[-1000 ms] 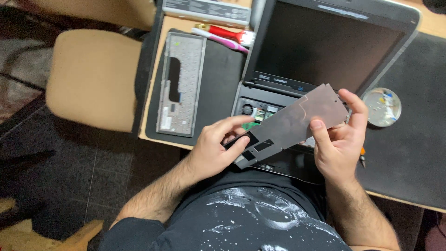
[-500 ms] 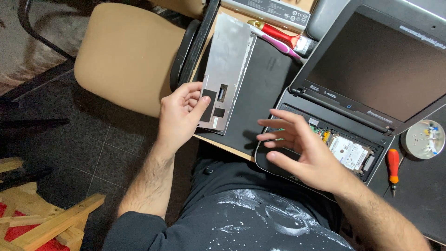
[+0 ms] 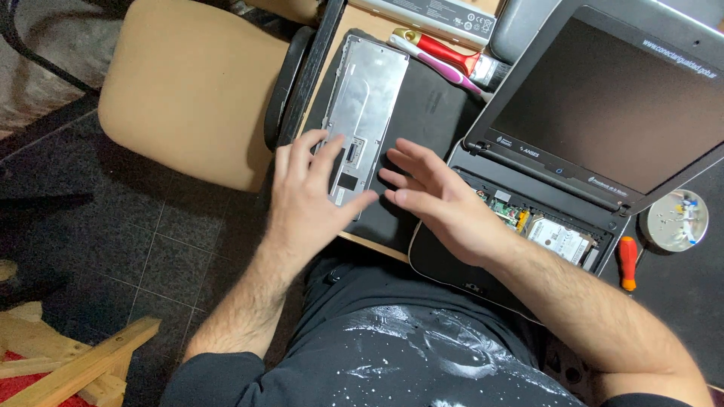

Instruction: The person disassembles a laptop by first removing the keyboard and then unscrewing and detaching the screen bezel. They use a screwdriver to remove screws from the keyboard and screen frame, placing the removed parts on the desk.

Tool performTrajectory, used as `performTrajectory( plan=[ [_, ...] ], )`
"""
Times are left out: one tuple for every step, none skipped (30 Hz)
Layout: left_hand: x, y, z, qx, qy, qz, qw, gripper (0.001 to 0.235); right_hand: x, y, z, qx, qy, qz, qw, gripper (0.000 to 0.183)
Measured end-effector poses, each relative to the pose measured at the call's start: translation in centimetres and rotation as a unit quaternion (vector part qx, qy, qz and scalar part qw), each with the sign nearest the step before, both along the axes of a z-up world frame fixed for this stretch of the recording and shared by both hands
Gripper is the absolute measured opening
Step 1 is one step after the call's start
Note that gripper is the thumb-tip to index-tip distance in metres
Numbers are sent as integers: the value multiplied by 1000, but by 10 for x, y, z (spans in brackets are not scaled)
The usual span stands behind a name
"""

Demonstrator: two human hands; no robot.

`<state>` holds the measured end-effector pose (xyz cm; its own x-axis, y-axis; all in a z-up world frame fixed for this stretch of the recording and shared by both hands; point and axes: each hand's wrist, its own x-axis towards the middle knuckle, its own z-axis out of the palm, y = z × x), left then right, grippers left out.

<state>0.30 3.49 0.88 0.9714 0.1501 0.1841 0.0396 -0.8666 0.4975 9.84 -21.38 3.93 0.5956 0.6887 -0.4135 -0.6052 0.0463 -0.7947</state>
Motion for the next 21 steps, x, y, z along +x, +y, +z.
performTrajectory(
  plan=[
    [-1, -3, -3, 0, 0, 0, 1000, 99, 1, 4, -2, 0, 0, 0, 1000, 92],
    [-2, -6, -7, 41, -18, -12, 999, 104, 2, 8, -4, 13, 22, -24, 999, 94],
    [-3, -9, -10, 81, -36, -24, 996, 110, 3, 12, -6, 26, 44, -49, 997, 95],
    [-3, -11, -7, 81, -37, -25, 996, 110, 4, 14, -4, 26, 44, -50, 997, 95],
    [-3, -12, -5, 78, -23, -24, 996, 112, 5, 17, -2, 4, 52, -61, 997, 96],
    [-4, -14, -3, 76, -8, -22, 997, 114, 7, 20, 1, -18, 61, -71, 995, 96],
    [-6, -15, 2, 76, -9, -23, 997, 114, 6, 18, -7, -17, 60, -72, 995, 96],
    [-7, -16, 7, 55, -10, -25, 998, 109, 5, 17, -16, 11, 22, -50, 998, 98],
    [-9, -17, 12, 34, -12, -27, 999, 105, 5, 15, -24, 39, -18, -27, 999, 104],
    [-10, -16, 22, 35, -13, -28, 999, 105, 4, 16, -23, 40, -18, -28, 999, 104],
    [-11, -14, 33, -12, 24, -24, 999, 96, 3, 18, -22, 42, -37, -3, 998, 102],
    [-13, -13, 44, -59, 62, -19, 996, 87, 1, 19, -22, 44, -56, 21, 997, 99],
    [-15, -9, 43, -59, 62, -20, 996, 87, -1, 16, -19, 45, -56, 21, 997, 99],
    [-18, -5, 42, -80, 57, -20, 995, 73, -4, 13, -16, 40, -109, 58, 991, 102],
    [-20, 0, 42, -102, 52, -20, 993, 61, -6, 10, -14, 36, -163, 95, 981, 105],
    [-18, 5, 38, -102, 53, -21, 993, 61, -8, 7, -7, 36, -163, 93, 982, 105],
    [-15, 10, 35, -152, 64, 1, 986, 53, -10, 4, -1, 24, -187, 122, 974, 106],
    [-13, 16, 32, -202, 74, 23, 976, 47, -12, 0, 6, 11, -211, 151, 966, 107],
    [-11, 19, 23, -202, 74, 22, 976, 47, -15, -6, 14, 11, -211, 150, 966, 107],
    [-9, 23, 14, -247, 79, 26, 965, 50, -17, -12, 22, -7, -245, 188, 951, 95],
    [-7, 26, 6, -292, 83, 30, 952, 54, -19, -18, 30, -26, -277, 224, 934, 85]
  ],
)
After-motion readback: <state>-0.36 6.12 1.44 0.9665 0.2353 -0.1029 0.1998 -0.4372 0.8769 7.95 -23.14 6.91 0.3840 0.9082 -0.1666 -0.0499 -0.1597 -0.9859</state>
